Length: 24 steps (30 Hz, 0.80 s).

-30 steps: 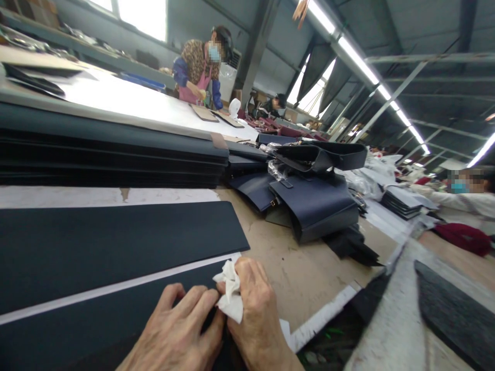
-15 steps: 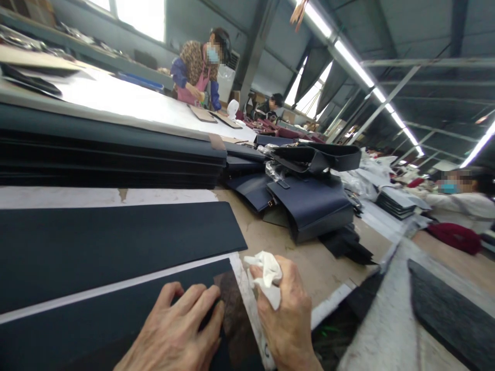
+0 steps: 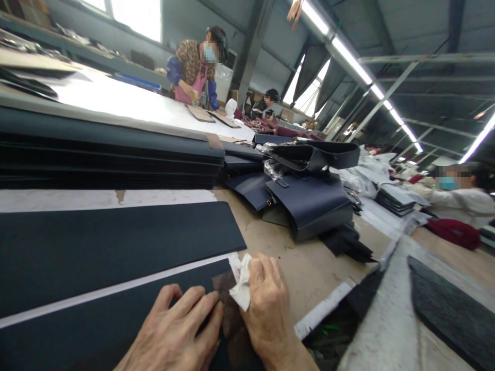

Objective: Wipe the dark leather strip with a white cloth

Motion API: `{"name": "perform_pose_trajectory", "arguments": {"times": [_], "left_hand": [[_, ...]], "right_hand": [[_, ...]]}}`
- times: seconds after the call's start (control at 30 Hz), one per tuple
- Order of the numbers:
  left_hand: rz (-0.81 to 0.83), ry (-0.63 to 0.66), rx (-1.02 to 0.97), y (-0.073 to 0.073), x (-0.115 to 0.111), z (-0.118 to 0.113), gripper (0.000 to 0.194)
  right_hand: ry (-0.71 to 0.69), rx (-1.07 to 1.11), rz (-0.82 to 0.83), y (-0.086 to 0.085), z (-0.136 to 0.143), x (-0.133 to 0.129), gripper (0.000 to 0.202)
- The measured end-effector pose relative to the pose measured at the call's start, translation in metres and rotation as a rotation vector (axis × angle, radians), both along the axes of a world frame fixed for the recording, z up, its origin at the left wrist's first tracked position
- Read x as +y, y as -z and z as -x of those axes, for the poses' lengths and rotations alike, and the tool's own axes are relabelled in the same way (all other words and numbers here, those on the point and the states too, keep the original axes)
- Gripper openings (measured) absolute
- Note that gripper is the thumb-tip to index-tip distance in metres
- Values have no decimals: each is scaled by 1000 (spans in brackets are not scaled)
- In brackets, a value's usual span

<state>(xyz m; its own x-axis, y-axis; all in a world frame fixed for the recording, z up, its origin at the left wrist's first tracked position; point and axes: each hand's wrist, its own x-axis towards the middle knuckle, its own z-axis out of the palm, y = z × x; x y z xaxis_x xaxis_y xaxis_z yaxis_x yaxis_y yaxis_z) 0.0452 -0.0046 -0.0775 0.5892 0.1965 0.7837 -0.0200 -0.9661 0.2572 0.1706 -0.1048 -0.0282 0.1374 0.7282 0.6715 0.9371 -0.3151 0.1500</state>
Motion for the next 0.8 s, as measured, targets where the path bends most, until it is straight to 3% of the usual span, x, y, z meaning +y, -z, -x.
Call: {"name": "perform_pose_trajectory", "arguments": {"times": [0.13,0.23,0.33,0.47,0.7,0.8], "left_hand": [[-79,39,99,-3,3,3,13],[-80,22,60,-5,2,2,12],[-16,1,-8,-3,0,-1,17],[-63,26,72,-3,2,1,15],[-117,23,61,-7,6,3,11],[-119,28,76,-8,6,2,11]], "right_hand": [[73,-40,-86,-9,-5,-12,23],[91,90,-107,-16,6,-15,22],[-22,231,-43,-14,18,-8,14],[-123,131,78,-4,14,5,11],[56,-140,-2,-10,-14,-10,20],[88,-48,-84,-15,-6,-11,20]]}}
